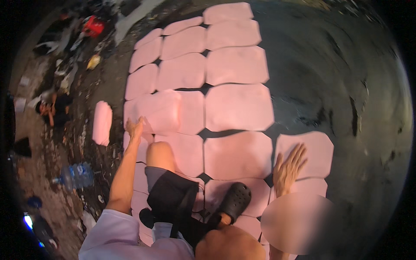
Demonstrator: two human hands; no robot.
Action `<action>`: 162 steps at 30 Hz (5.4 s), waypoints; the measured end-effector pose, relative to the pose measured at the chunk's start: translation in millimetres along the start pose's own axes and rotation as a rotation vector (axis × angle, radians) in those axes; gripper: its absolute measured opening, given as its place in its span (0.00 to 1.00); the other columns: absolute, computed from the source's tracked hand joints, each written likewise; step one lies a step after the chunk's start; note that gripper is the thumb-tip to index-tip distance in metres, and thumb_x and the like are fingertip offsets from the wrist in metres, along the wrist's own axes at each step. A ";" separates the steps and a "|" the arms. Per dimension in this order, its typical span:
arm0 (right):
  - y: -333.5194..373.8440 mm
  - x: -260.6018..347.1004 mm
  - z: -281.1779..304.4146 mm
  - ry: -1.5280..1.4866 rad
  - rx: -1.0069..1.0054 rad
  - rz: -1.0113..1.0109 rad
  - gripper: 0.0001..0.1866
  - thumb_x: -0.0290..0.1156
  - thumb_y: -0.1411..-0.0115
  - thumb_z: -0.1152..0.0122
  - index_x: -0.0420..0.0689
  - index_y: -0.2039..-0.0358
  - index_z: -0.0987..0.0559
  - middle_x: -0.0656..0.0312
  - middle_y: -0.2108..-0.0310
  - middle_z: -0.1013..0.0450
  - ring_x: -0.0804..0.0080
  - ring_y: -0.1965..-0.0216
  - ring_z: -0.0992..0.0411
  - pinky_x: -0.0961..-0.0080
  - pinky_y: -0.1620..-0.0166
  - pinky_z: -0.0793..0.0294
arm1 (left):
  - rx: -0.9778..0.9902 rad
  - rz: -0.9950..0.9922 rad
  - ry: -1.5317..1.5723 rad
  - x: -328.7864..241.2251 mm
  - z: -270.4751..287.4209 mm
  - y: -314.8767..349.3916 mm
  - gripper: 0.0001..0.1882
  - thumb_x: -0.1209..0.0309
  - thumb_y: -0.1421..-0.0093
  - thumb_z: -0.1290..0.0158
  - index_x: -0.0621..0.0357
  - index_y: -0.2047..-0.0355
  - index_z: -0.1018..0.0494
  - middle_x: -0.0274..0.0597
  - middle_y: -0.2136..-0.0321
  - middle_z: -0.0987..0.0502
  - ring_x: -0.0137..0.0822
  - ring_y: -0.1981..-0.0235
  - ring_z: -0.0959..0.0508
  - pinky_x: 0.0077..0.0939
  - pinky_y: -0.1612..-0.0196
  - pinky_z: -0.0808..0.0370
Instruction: The person sits on the floor and arranges pink paper-like sheets into a tessellated pattern on a dark surface. They repeatedly pick up sheets, place them adjacent to others, and press them down to flatten and align the layout.
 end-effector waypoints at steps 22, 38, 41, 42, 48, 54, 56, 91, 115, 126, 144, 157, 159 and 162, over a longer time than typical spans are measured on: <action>26.0 -4.8 11.9 0.012 -0.007 0.039 0.44 0.44 0.20 0.45 0.36 0.15 0.52 0.45 0.13 0.58 0.47 0.12 0.64 0.42 0.15 0.69 | 0.508 0.548 0.703 14.9 -107.1 8.4 0.34 0.69 0.50 0.20 0.67 0.46 0.23 0.56 0.54 0.17 0.49 0.57 0.15 0.57 0.54 0.14; 18.2 -2.8 27.8 -0.178 -0.138 -0.020 0.43 0.38 0.27 0.35 0.38 0.18 0.42 0.40 0.18 0.45 0.41 0.15 0.53 0.39 0.17 0.58 | 0.030 -0.387 0.688 -121.1 -3.6 45.8 0.15 0.83 0.42 0.41 0.65 0.55 0.15 0.47 0.58 0.12 0.44 0.55 0.14 0.38 0.45 0.19; 6.9 33.0 40.4 -0.276 -0.019 0.147 0.43 0.34 0.29 0.33 0.42 0.18 0.40 0.39 0.19 0.44 0.37 0.17 0.51 0.36 0.19 0.53 | 0.218 -0.591 0.872 -268.3 99.3 168.8 0.15 0.86 0.44 0.42 0.63 0.57 0.17 0.47 0.57 0.16 0.48 0.54 0.17 0.40 0.44 0.22; 1.4 75.4 66.4 -0.394 -0.039 0.231 0.41 0.31 0.30 0.32 0.43 0.20 0.37 0.39 0.20 0.42 0.35 0.17 0.50 0.35 0.19 0.51 | 0.247 -0.679 0.973 -294.9 132.0 209.3 0.14 0.86 0.43 0.44 0.63 0.58 0.18 0.49 0.53 0.19 0.51 0.53 0.18 0.43 0.41 0.23; 24.2 182.7 186.3 -0.185 -0.109 0.856 0.34 0.19 0.45 0.31 0.48 0.35 0.20 0.50 0.33 0.22 0.41 0.27 0.29 0.44 0.24 0.33 | 0.808 -0.998 1.246 -344.7 227.9 337.8 0.22 0.83 0.41 0.30 0.53 0.46 0.14 0.42 0.50 0.15 0.45 0.49 0.13 0.36 0.52 0.14; 24.5 103.5 225.9 -0.520 0.215 0.665 0.23 0.21 0.35 0.30 0.45 0.39 0.18 0.56 0.59 0.13 0.67 0.67 0.13 0.69 0.65 0.19 | 1.008 -0.896 1.192 -346.5 192.8 309.7 0.49 0.59 0.50 0.16 0.50 0.29 0.26 0.43 0.43 0.14 0.50 0.33 0.21 0.51 0.24 0.32; 0.0 61.2 193.4 -0.918 0.359 0.140 0.26 0.24 0.30 0.30 0.44 0.33 0.23 0.59 0.54 0.16 0.78 0.63 0.20 0.79 0.64 0.24 | 1.363 -0.340 1.470 -315.1 127.3 331.8 0.52 0.53 0.42 0.21 0.49 0.22 0.34 0.42 0.34 0.22 0.42 0.35 0.22 0.46 0.28 0.28; -244.1 -124.7 148.6 -0.393 -0.025 0.166 0.26 0.44 0.34 0.28 0.46 0.39 0.16 0.57 0.64 0.17 0.66 0.70 0.21 0.64 0.59 0.21 | 1.085 0.074 1.150 -494.2 -2.1 439.2 0.15 0.78 0.36 0.30 0.74 0.51 0.14 0.48 0.68 0.12 0.30 0.76 0.16 0.24 0.72 0.16; -244.2 -126.7 135.4 -0.311 0.015 0.101 0.25 0.40 0.32 0.29 0.42 0.40 0.20 0.52 0.57 0.15 0.60 0.63 0.18 0.59 0.55 0.20 | 1.252 0.058 1.115 -509.4 -12.5 425.6 0.12 0.77 0.36 0.30 0.76 0.56 0.16 0.45 0.70 0.14 0.29 0.75 0.16 0.22 0.70 0.17; -236.7 -118.7 179.0 -0.508 -0.047 0.034 0.22 0.39 0.32 0.28 0.45 0.41 0.18 0.59 0.61 0.18 0.68 0.66 0.21 0.63 0.57 0.20 | 1.178 0.108 1.313 -499.9 15.5 416.7 0.16 0.76 0.37 0.27 0.73 0.52 0.15 0.42 0.68 0.13 0.27 0.72 0.16 0.21 0.67 0.18; -231.2 -134.9 162.5 0.002 -0.248 -0.100 0.23 0.34 0.34 0.27 0.46 0.40 0.19 0.51 0.49 0.19 0.49 0.47 0.18 0.53 0.47 0.18 | 0.887 -0.674 0.672 -535.5 29.7 432.2 0.29 0.79 0.37 0.31 0.65 0.36 0.24 0.48 0.46 0.18 0.46 0.49 0.16 0.42 0.48 0.18; -243.4 -38.8 77.3 0.098 -0.333 0.210 0.37 0.55 0.21 0.49 0.52 0.18 0.36 0.52 0.17 0.43 0.53 0.15 0.49 0.43 0.17 0.55 | 0.718 -1.207 0.697 -542.0 34.7 450.3 0.42 0.58 0.28 0.40 0.70 0.23 0.39 0.62 0.22 0.38 0.59 0.20 0.40 0.62 0.20 0.44; -235.5 -45.0 68.7 0.020 -0.469 0.033 0.38 0.53 0.20 0.50 0.46 0.18 0.38 0.48 0.16 0.45 0.50 0.15 0.50 0.41 0.17 0.56 | 1.032 -1.108 0.777 -541.2 47.9 427.0 0.38 0.61 0.32 0.35 0.75 0.29 0.31 0.62 0.26 0.30 0.60 0.23 0.34 0.58 0.22 0.37; -195.1 1.6 27.5 0.085 -0.309 0.086 0.42 0.52 0.20 0.51 0.36 0.17 0.44 0.45 0.15 0.49 0.49 0.14 0.55 0.39 0.16 0.60 | 0.675 -0.927 0.933 -468.6 123.0 343.7 0.24 0.69 0.33 0.34 0.66 0.39 0.20 0.60 0.36 0.21 0.60 0.30 0.26 0.53 0.27 0.30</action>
Point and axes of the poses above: each hand's wrist, its own y-axis away from the middle knuckle, its own z-axis out of the back of the hand, x = y × z, the point moved 10 cm from there along -y, towards the middle knuckle
